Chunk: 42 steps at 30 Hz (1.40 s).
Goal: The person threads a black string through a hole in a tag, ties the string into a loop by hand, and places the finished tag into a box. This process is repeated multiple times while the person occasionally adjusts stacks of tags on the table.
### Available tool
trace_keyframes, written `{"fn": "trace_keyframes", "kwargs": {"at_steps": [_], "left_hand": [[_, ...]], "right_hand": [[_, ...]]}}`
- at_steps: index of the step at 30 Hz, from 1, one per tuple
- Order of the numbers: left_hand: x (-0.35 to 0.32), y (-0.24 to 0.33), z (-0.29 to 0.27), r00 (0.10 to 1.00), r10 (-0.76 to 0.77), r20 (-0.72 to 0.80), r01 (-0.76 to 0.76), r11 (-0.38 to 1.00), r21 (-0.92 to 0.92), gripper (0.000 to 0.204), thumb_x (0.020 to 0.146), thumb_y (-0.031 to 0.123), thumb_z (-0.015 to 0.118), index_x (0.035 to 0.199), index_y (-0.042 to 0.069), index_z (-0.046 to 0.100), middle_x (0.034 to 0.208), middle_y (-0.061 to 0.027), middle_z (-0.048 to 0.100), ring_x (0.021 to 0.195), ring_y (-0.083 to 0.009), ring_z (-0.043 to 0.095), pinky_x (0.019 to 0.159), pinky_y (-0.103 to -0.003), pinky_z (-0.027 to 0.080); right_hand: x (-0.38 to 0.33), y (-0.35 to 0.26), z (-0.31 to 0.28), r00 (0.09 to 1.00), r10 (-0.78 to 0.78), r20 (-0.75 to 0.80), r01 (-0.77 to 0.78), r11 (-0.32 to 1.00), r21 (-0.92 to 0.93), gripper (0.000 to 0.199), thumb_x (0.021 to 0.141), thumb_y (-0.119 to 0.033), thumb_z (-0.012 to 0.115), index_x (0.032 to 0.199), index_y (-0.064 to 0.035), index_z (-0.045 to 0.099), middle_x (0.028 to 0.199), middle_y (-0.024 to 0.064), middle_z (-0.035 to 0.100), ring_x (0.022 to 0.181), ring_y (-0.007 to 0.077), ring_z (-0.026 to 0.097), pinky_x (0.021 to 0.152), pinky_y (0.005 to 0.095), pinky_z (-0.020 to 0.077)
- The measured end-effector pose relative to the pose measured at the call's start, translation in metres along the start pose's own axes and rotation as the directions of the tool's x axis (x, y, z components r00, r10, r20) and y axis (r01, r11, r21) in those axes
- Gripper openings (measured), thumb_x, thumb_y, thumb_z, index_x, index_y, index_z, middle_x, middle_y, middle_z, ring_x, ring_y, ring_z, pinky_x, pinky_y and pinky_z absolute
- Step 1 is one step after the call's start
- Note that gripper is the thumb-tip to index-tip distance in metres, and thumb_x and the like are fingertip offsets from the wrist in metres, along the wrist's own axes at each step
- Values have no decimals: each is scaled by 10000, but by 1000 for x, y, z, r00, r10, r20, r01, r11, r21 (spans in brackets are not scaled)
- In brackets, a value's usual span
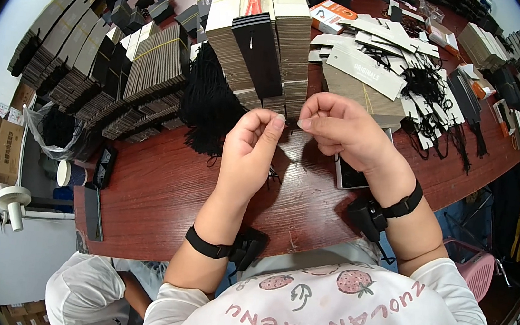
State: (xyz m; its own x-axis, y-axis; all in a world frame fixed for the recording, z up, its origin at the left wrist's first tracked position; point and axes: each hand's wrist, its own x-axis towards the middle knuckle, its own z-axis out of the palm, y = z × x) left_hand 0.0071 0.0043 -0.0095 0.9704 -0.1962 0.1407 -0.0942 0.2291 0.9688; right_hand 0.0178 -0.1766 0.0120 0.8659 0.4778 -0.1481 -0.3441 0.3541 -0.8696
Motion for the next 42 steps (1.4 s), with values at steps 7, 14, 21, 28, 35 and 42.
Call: {"fn": "trace_keyframes", "kwargs": {"at_steps": [7,14,21,28,35,42], "left_hand": [[-1,2,2,1000,-16,26,16,1000,-12,107,897,105,551,932,5,559,807,32,548,723,-19,466,653,-159,386],[-1,1,1,999,-21,36,21,1000,-1,105,897,108,551,928,8,559,792,38,542,710,-14,459,637,-157,381],[-1,2,3,1000,-25,19,24,999,26,119,903,135,542,907,17,558,761,32,530,673,-24,442,606,-166,364],[-1,5,0,997,-68,29,70,994,-79,155,914,166,514,918,17,559,766,0,548,656,-52,442,611,-191,362],[0,6,3,993,-97,70,95,995,30,159,913,163,511,916,14,568,798,-7,564,675,-55,456,615,-194,366],[-3,3,3,995,-32,90,27,998,54,132,912,142,511,878,23,556,763,12,532,659,-47,430,600,-185,356]], "right_hand": [[-2,-2,3,992,-90,-86,73,980,-186,82,805,-106,629,834,-35,599,634,-66,505,484,-7,358,407,164,225],[-3,-3,7,974,-180,-136,114,913,-391,104,779,-103,668,830,-13,669,614,-59,535,530,-1,405,470,165,295],[-2,-4,7,964,-212,-159,114,873,-474,119,770,-116,685,824,-10,678,589,-62,522,533,-3,398,469,174,294],[-4,-10,7,976,-168,-135,101,910,-402,115,793,-122,665,807,-8,657,583,-66,517,507,-3,391,457,168,292],[1,2,3,985,-164,-51,143,947,-289,93,836,-116,603,848,-24,593,628,-62,505,520,-1,394,448,166,287],[-3,-3,7,992,-124,-29,107,936,-335,92,832,-102,596,833,-10,604,642,-60,517,550,3,417,476,169,324]]}}
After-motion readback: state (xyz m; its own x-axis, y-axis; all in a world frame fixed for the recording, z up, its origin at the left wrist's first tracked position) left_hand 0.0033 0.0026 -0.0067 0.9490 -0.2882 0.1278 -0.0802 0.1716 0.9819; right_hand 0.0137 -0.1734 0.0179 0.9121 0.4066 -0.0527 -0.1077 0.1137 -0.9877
